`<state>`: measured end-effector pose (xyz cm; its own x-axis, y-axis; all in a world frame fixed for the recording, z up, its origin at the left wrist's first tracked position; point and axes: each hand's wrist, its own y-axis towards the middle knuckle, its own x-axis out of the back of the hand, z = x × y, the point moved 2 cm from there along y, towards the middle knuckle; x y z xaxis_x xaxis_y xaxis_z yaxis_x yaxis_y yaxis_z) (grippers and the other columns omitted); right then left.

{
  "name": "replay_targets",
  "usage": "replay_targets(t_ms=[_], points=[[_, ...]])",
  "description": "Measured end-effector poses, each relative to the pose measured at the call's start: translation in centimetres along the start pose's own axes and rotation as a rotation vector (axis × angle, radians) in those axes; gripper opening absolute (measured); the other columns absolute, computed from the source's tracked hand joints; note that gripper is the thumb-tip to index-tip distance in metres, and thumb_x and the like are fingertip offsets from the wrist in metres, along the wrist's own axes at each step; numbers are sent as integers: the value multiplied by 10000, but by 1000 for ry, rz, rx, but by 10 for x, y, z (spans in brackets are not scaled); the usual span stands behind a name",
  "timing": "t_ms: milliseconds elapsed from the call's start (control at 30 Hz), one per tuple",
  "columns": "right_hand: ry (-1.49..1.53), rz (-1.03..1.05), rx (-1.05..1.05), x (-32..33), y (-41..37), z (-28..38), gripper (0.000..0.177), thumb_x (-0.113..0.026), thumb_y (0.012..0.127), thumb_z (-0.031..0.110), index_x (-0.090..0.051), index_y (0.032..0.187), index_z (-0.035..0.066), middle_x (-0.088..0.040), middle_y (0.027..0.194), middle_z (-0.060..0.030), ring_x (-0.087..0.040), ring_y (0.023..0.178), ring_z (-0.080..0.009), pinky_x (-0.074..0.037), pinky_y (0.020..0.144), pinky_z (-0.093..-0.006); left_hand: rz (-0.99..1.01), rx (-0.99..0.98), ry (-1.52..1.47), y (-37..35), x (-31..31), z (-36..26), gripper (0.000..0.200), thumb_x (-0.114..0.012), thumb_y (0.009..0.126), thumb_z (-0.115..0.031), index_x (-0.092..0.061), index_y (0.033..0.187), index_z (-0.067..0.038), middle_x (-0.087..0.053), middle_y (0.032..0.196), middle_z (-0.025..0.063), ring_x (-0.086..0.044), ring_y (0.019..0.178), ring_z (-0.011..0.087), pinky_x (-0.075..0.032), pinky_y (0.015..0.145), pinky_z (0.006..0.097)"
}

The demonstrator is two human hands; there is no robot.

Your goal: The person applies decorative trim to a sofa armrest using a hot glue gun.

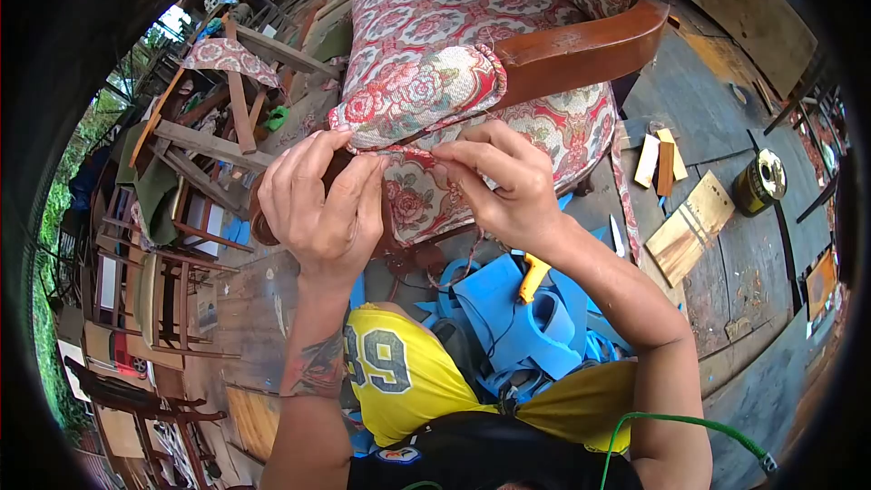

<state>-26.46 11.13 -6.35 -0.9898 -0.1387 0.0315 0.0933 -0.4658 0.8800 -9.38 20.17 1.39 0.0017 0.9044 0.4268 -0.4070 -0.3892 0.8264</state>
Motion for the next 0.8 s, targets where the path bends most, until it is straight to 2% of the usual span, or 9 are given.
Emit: replay_targets(t_ms=[33,100,133,200,300,533,600,767,800], points=[[-2,0,5,2,2,0,251,-767,799,-30,-743,1041,34,-634,878,-116,-656,755,-260,-547,659,-352,-12,11,4,0,-1,0,282,-883,736,-135,-738,975,-174,-700,1161,17,-649,1085,242,-463,980,413],[-149,19,182,6,5,1,311,-756,728,-54,-732,1022,41,-632,911,-99,-651,797,-263,-557,667,-369,-28,23,5,0,-2,-3,276,-883,741,-150,-736,972,-181,-699,1162,14,-645,1093,236,-447,999,413],[-153,20,187,8,9,1,311,-756,728,-54,-732,1022,41,-632,911,-99,-651,797,-263,-557,667,-369,-31,43,7,0,-2,-5,266,-884,745,-163,-734,964,-186,-698,1162,12,-642,1099,234,-436,1009,418],[-251,46,264,11,15,2,395,-747,650,-52,-724,1031,52,-626,916,-86,-646,825,-256,-555,659,-368,-37,65,8,0,-3,-6,258,-884,750,-177,-731,957,-192,-697,1163,11,-639,1105,231,-426,1019,423],[-298,16,338,10,16,-3,419,-740,628,-37,-720,1036,56,-625,922,-80,-641,810,-255,-553,642,-365,-65,69,29,-2,-6,-7,261,-885,754,-189,-724,959,-197,-695,1164,7,-638,1108,231,-414,1027,429],[-305,-39,414,6,12,-7,424,-732,631,-16,-721,1049,54,-636,964,-88,-650,826,-249,-555,613,-346,-95,64,74,-5,-10,-11,251,-878,768,-191,-706,950,-196,-690,1177,13,-637,1118,234,-397,1042,439],[-356,-65,525,8,11,-8,398,-737,646,32,-726,1044,43,-640,993,-94,-663,861,-244,-571,634,-333,-102,82,69,-5,-11,-13,243,-875,771,-187,-703,941,-194,-688,1178,16,-636,1120,235,-391,1047,440],[-507,-80,627,9,11,-9,417,-772,619,58,-784,1035,41,-667,987,-91,-654,848,-236,-574,640,-304,-115,124,69,-5,-14,-17,234,-865,775,-171,-696,935,-195,-676,1188,17,-635,1142,235,-368,1073,453],[-532,-78,636,9,12,-10,377,-748,656,77,-763,1029,27,-657,1011,-96,-658,885,-246,-584,662,-318,-116,126,70,-5,-14,-17,234,-865,775,-171,-696,935,-195,-676,1188,17,-635,1142,235,-368,1073,453]])
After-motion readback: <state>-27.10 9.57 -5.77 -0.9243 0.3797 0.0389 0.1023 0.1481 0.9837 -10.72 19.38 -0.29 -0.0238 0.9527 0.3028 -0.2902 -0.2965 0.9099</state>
